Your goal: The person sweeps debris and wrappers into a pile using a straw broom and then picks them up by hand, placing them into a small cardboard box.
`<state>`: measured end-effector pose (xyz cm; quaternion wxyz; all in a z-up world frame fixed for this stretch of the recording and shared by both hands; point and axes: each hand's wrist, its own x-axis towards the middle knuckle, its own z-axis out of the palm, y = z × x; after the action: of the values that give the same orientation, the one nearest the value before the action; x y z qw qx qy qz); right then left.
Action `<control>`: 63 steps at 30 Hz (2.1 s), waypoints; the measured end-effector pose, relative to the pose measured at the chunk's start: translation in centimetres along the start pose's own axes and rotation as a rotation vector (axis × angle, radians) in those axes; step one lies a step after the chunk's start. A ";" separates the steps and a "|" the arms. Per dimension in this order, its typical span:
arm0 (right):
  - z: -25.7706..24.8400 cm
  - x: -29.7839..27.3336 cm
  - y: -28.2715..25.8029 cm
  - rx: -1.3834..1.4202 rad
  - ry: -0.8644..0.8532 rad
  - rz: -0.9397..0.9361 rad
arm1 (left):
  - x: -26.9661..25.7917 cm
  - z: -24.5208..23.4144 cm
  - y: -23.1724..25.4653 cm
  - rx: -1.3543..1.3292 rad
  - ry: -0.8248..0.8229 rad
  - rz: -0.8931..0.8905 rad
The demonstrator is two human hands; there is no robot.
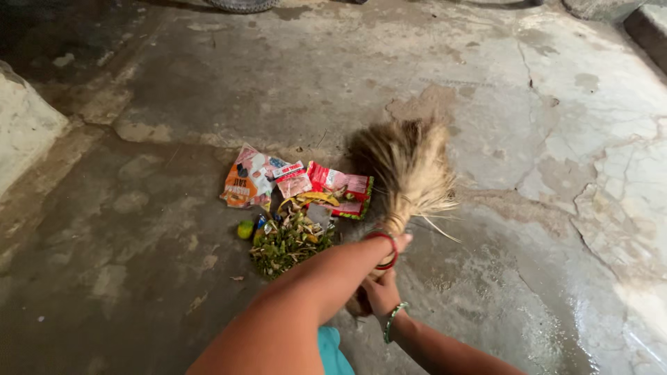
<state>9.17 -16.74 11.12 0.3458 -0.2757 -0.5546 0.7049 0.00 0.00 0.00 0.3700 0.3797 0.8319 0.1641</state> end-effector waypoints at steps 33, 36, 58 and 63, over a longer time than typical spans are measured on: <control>-2.7 14.5 -21.7 -0.234 0.087 -0.206 | -29.4 -34.4 -29.1 0.571 -0.020 -0.003; -3.9 14.0 -23.5 -0.230 0.121 -0.256 | -28.3 -36.3 -27.1 0.608 0.111 -0.089; -10.4 13.0 -30.4 -0.095 0.372 -0.392 | -27.4 -24.6 -15.5 0.607 -0.134 0.321; -14.5 13.5 -24.5 0.062 0.316 -0.071 | -21.7 -28.9 -15.3 0.655 -0.023 0.126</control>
<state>16.57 6.12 31.53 0.4615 -0.3526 -0.4808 0.6570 -19.71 -26.17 21.65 0.2270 0.5311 0.8109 -0.0937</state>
